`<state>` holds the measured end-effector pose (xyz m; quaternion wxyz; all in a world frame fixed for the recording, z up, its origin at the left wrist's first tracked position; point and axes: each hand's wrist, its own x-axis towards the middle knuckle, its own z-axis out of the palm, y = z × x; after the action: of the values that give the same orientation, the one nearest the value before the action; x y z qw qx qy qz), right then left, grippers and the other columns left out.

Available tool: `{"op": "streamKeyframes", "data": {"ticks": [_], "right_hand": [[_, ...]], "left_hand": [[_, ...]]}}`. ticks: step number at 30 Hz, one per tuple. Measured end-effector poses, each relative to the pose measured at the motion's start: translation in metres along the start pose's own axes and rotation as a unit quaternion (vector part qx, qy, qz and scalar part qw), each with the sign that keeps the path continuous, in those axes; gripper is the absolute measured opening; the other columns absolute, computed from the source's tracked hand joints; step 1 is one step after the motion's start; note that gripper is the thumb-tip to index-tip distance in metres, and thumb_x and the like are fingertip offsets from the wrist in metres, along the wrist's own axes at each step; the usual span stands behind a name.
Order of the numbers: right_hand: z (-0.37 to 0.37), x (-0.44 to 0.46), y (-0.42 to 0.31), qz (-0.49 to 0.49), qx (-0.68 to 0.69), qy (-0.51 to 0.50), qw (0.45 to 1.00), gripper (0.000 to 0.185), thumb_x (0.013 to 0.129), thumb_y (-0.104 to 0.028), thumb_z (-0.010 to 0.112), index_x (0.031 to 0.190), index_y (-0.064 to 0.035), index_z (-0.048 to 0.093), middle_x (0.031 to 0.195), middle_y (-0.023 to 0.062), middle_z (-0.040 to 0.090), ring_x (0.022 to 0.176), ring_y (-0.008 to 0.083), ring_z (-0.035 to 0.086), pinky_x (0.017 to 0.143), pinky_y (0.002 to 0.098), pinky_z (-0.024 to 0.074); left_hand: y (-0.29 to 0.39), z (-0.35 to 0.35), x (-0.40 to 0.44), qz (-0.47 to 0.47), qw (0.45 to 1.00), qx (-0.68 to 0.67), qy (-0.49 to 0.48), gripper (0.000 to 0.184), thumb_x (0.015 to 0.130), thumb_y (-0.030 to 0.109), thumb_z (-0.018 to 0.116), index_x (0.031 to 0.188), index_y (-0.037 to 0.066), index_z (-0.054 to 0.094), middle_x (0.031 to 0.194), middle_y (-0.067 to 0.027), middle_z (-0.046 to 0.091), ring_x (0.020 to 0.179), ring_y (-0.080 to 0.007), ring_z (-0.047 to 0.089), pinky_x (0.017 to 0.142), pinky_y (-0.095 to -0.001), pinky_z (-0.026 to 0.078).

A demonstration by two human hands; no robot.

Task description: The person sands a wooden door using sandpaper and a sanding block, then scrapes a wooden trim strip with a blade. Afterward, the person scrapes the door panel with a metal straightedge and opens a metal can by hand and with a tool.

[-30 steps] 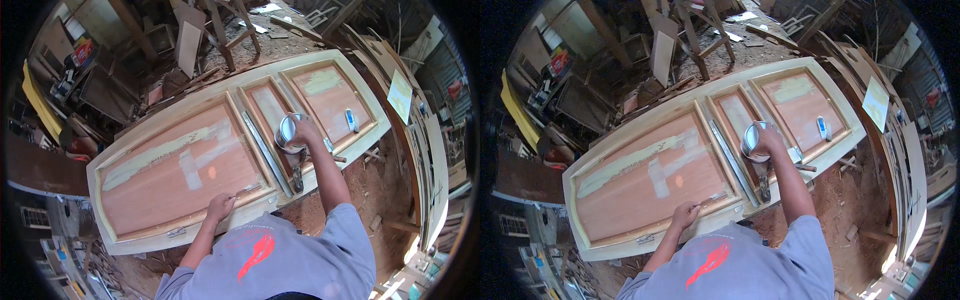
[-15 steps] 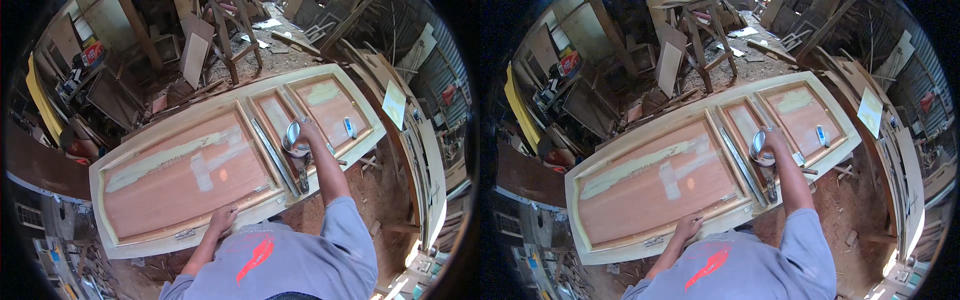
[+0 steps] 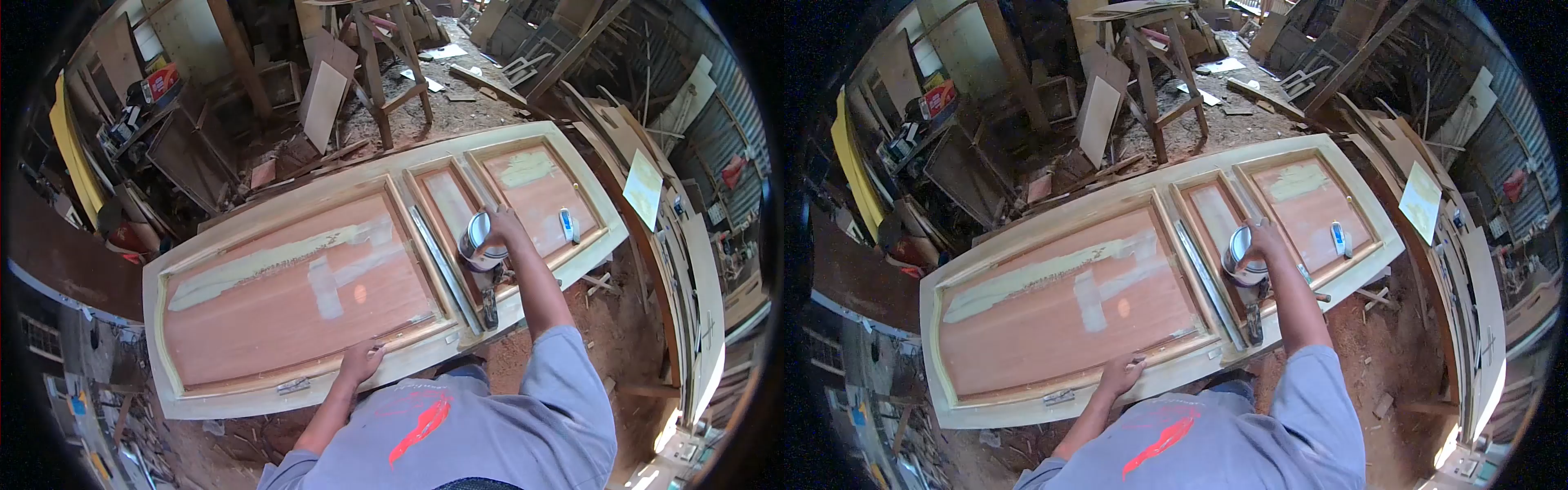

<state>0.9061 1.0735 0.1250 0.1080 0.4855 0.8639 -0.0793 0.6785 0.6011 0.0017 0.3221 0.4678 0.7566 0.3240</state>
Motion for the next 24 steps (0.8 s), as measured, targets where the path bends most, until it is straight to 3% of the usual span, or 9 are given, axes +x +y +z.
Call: {"op": "streamKeyframes", "data": {"ticks": [5, 7, 9, 11, 13, 14, 18, 21, 24], "right_hand": [[0.006, 0.004, 0.038, -0.160, 0.103, 0.058, 0.980, 0.118, 0.050, -0.070, 0.097, 0.143, -0.0074, 0.059, 0.140, 0.0285, 0.060, 0.138, 0.0460, 0.052, 0.118, 0.0524, 0.0424], [0.029, 0.018, 0.056, -0.229, 0.103, 0.184, 0.950, 0.094, 0.061, -0.067, 0.094, 0.128, -0.0055, 0.067, 0.132, 0.0233, 0.063, 0.130, 0.0445, 0.055, 0.110, 0.0533, 0.0466], [0.033, 0.036, 0.068, -0.261, 0.138, 0.219, 0.930, 0.078, 0.072, -0.061, 0.089, 0.121, -0.0042, 0.068, 0.124, 0.0223, 0.064, 0.124, 0.0440, 0.057, 0.105, 0.0523, 0.0486], [0.038, 0.042, 0.071, -0.278, 0.183, 0.225, 0.916, 0.064, 0.082, -0.056, 0.084, 0.114, -0.0034, 0.068, 0.117, 0.0210, 0.065, 0.118, 0.0432, 0.059, 0.101, 0.0518, 0.0501], [0.034, 0.049, 0.073, -0.276, 0.217, 0.219, 0.910, 0.052, 0.089, -0.049, 0.079, 0.108, -0.0030, 0.067, 0.111, 0.0195, 0.065, 0.112, 0.0423, 0.060, 0.096, 0.0517, 0.0511], [0.038, 0.056, 0.074, -0.286, 0.230, 0.249, 0.896, 0.040, 0.094, -0.040, 0.075, 0.100, -0.0028, 0.065, 0.103, 0.0182, 0.064, 0.104, 0.0406, 0.061, 0.091, 0.0524, 0.0512], [0.050, 0.084, 0.072, -0.285, 0.262, 0.256, 0.886, 0.030, 0.098, -0.028, 0.070, 0.090, -0.0003, 0.063, 0.093, 0.0208, 0.066, 0.095, 0.0411, 0.063, 0.086, 0.0520, 0.0515], [0.060, 0.098, 0.073, -0.287, 0.254, 0.242, 0.892, 0.031, 0.100, -0.029, 0.069, 0.090, 0.0002, 0.064, 0.094, 0.0209, 0.066, 0.095, 0.0404, 0.063, 0.086, 0.0516, 0.0518], [0.061, 0.100, 0.072, -0.281, 0.264, 0.237, 0.892, 0.032, 0.101, -0.030, 0.068, 0.089, 0.0000, 0.064, 0.094, 0.0210, 0.066, 0.096, 0.0402, 0.064, 0.085, 0.0511, 0.0520]], "left_hand": [[0.069, 0.048, 0.056, 0.005, 1.000, -0.014, 0.017, 0.040, 0.095, 0.038, 0.076, 0.118, 0.006, 0.078, 0.115, -0.0188, 0.077, 0.109, -0.0362, 0.073, 0.098, -0.0456, 0.056], [0.110, 0.079, 0.097, -0.007, 1.000, -0.006, 0.007, 0.048, 0.094, 0.040, 0.077, 0.127, 0.006, 0.075, 0.125, -0.0190, 0.075, 0.118, -0.0369, 0.070, 0.105, -0.0461, 0.054], [0.179, 0.111, 0.139, 0.070, 0.995, 0.031, 0.057, 0.078, 0.090, 0.046, 0.080, 0.149, 0.001, 0.057, 0.150, -0.0254, 0.059, 0.141, -0.0404, 0.055, 0.120, -0.0471, 0.042], [0.244, 0.150, 0.181, 0.090, 0.991, 0.008, 0.104, 0.112, 0.085, 0.053, 0.083, 0.163, -0.007, 0.030, 0.168, -0.0315, 0.032, 0.158, -0.0439, 0.030, 0.130, -0.0482, 0.026], [0.283, 0.192, 0.216, 0.066, 0.986, 0.047, 0.149, 0.136, 0.076, 0.061, 0.087, 0.165, -0.012, 0.013, 0.170, -0.0361, 0.018, 0.161, -0.0470, 0.020, 0.132, -0.0506, 0.021], [0.292, 0.209, 0.236, 0.033, 0.985, 0.077, 0.154, 0.145, 0.070, 0.066, 0.089, 0.165, -0.011, 0.010, 0.172, -0.0337, 0.016, 0.162, -0.0467, 0.016, 0.133, -0.0517, 0.018], [0.311, 0.237, 0.278, -0.049, 0.965, 0.147, 0.211, 0.140, 0.069, 0.062, 0.088, 0.164, -0.011, 0.015, 0.171, -0.0310, 0.018, 0.163, -0.0438, 0.014, 0.134, -0.0513, 0.014], [0.331, 0.231, 0.292, -0.097, 0.954, 0.214, 0.188, 0.138, 0.066, 0.062, 0.088, 0.163, -0.008, 0.020, 0.169, -0.0299, 0.023, 0.160, -0.0439, 0.021, 0.133, -0.0556, 0.014], [0.339, 0.236, 0.304, -0.110, 0.939, 0.233, 0.229, 0.133, 0.060, 0.051, 0.090, 0.162, -0.005, 0.025, 0.163, -0.0294, 0.032, 0.154, -0.0464, 0.029, 0.131, -0.0583, 0.017]]}}
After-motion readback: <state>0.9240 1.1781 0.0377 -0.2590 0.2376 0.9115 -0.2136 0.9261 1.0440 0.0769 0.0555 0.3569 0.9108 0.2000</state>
